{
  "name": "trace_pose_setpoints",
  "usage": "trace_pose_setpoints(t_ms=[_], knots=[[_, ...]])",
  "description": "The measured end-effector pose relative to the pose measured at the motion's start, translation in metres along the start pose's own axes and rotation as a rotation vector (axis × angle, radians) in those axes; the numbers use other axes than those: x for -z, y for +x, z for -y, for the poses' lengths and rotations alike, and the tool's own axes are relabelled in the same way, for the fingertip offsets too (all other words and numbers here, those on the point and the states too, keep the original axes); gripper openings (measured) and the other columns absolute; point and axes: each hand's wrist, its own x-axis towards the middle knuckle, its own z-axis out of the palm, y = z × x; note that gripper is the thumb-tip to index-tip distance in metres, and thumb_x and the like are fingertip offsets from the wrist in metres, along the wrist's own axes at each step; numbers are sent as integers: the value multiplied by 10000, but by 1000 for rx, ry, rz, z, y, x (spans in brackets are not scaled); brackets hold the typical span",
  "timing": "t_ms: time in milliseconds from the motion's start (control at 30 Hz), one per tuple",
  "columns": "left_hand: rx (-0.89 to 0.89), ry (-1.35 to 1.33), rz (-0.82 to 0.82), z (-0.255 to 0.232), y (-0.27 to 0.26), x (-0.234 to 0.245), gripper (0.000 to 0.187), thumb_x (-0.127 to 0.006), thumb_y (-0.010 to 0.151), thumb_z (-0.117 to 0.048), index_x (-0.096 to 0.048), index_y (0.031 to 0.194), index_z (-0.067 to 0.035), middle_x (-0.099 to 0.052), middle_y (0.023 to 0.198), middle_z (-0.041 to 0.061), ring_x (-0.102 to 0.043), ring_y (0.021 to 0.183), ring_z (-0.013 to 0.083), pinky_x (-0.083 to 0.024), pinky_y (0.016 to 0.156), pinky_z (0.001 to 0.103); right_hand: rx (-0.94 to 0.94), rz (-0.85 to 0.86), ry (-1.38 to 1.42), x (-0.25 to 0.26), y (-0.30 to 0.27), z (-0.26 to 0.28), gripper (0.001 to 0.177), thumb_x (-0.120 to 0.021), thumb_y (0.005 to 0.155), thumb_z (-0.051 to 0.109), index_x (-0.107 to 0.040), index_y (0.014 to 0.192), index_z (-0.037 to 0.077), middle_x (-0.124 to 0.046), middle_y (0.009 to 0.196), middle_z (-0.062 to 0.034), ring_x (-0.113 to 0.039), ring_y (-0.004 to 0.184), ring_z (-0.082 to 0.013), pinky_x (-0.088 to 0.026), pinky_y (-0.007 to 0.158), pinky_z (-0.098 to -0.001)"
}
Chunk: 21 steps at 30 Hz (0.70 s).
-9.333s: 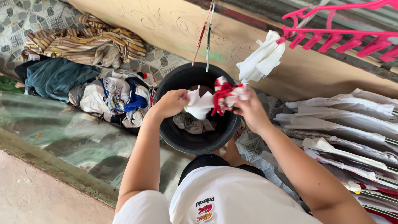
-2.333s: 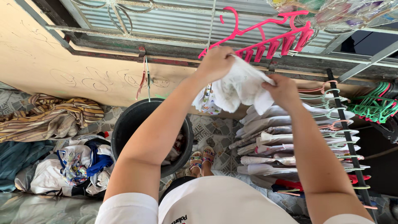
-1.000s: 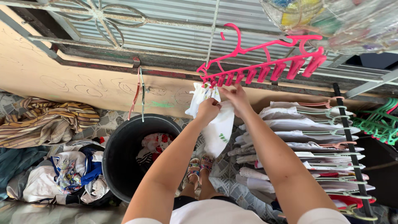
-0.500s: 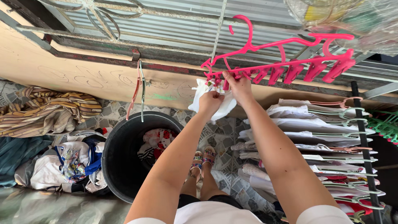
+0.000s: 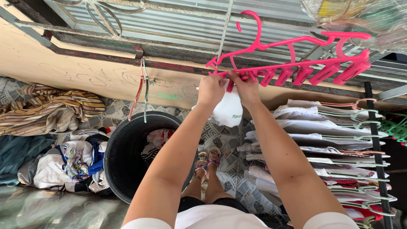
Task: The person takes various pieces of laundry from a black plastic bucket, fits them onto individual plastic hangers, and hangs each item on a metal drying rack.
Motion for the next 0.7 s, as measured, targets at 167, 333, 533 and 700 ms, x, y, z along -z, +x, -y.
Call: trace_pose_setpoints(t_ms=[167, 333, 533, 700], knots=[[71, 44, 13, 9, 0, -21, 155, -675, 900, -185, -707, 912, -34, -721, 893, 221, -687, 857, 419, -532, 752, 478, 1, 94, -186, 11, 5, -46, 354, -691, 1037, 351, -718, 1021, -2, -653, 832, -69, -549, 758, -146, -451, 669, -371], [231, -223, 96, 40, -52, -50, 511, -561, 979, -371, -474, 1396, -89, -714, 1101, 194, -688, 1020, 380, -519, 865, 456, 45, 307, -565, 39, -53, -104, 727, -718, 947, 415, -348, 1464, 62, -652, 1189, -270, -623, 1131, -475, -499, 889, -519], [412, 155, 621, 94, -156, -88, 471, -625, 881, -428, -631, 1232, -114, -709, 1181, 210, -664, 1116, 404, -505, 948, 533, -305, 363, -881, 64, -144, -157, 492, -745, 847, 454, -682, 1253, 183, -749, 1152, -185, -688, 1119, -388, -546, 943, -462], [349, 139, 771, 99, -231, -80, 297, -584, 955, -293, -699, 1115, -71, -727, 1081, 249, -695, 1067, 433, -548, 946, 495, -450, 497, -1086, 93, -184, -188, 435, -708, 848, 440, -708, 1188, 170, -740, 1132, -188, -692, 1085, -391, -535, 923, -499]])
